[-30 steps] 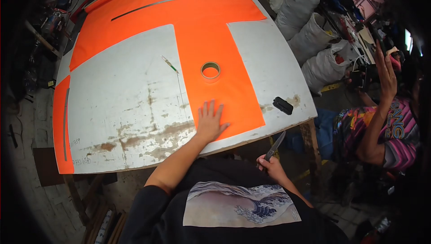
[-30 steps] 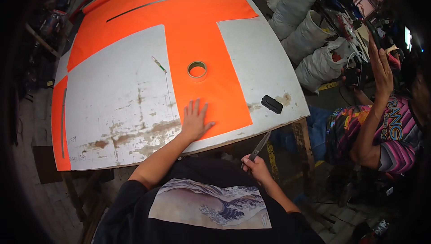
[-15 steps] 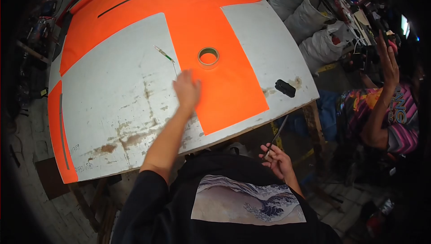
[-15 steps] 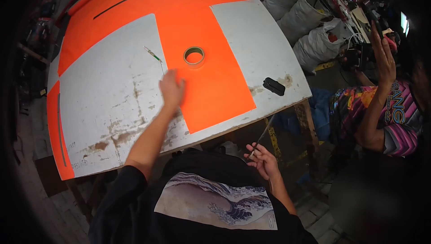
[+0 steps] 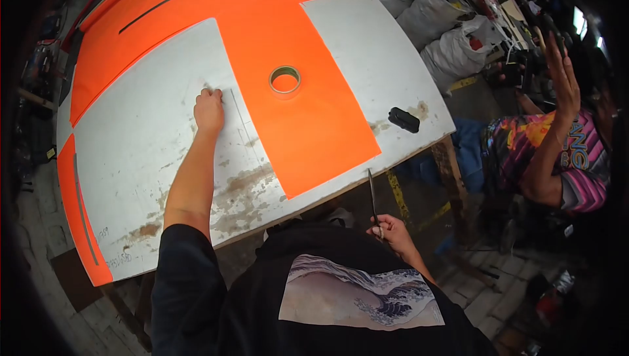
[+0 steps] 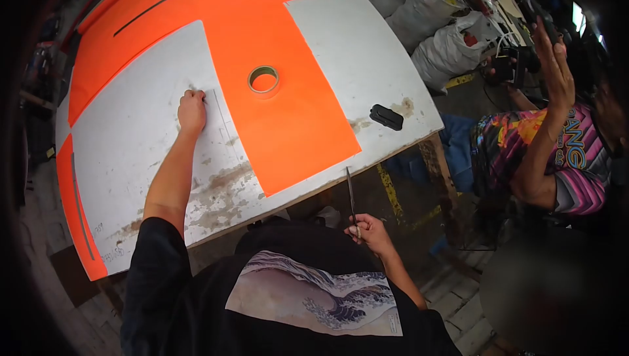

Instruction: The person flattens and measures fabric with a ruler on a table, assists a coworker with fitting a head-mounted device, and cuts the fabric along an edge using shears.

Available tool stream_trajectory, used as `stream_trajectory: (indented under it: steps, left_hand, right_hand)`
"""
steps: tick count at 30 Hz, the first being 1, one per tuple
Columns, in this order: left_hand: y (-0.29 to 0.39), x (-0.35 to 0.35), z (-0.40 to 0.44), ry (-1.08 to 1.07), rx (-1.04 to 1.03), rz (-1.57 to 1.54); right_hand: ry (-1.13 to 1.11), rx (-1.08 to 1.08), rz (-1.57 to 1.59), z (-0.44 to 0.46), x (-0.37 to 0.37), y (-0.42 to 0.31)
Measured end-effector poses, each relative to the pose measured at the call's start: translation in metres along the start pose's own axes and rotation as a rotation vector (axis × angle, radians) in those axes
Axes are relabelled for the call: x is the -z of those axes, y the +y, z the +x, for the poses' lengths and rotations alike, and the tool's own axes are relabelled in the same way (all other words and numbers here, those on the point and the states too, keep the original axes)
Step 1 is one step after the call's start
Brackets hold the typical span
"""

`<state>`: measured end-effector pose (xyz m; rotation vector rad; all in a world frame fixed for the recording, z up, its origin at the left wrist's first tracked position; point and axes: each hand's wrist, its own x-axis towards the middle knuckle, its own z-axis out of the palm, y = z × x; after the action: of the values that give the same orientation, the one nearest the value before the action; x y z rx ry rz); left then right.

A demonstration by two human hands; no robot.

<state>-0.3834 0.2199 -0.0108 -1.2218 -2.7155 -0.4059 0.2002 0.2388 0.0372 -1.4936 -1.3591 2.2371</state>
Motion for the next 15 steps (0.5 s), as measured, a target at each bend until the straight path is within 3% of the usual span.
stream_trajectory:
  steps: [2, 3, 4, 5, 6, 7, 10, 15]
  left_hand:
    - [0.000, 0.008, -0.017, -0.045, 0.027, 0.076]
    - [-0.015, -0.012, -0.033, 0.070, -0.072, -0.067]
    - [-0.025, -0.038, -0.047, 0.260, -0.121, -0.001]
    - [-0.025, -0.036, -0.057, 0.072, 0.089, 0.038]
    - [-0.014, -0.028, -0.078, 0.097, 0.166, -0.166]
    - [0.011, 0.003, -0.098, 0.042, 0.168, -0.119]
    - [0.038, -0.001, -0.147, 0.305, 0.036, -0.091]
    - [0.072, 0.013, -0.168, 0.040, -0.031, -0.260]
  right_hand:
    - [0.057, 0.042, 0.007, 0.002, -0.001, 0.004]
    - [0.060, 0.065, 0.025, 0.004, -0.003, 0.007]
    - [0.014, 0.057, -0.059, 0.015, 0.009, 0.015]
    - [0.032, 0.159, -0.136, 0.026, 0.000, 0.013]
    - [0.074, 0.127, -0.067, 0.033, -0.001, 0.016]
    - [0.022, 0.164, -0.074, 0.041, 0.006, 0.018]
    - [-0.050, 0.196, -0.164, 0.071, 0.020, 0.007]
    - [-0.129, 0.228, -0.211, 0.101, 0.020, -0.038]
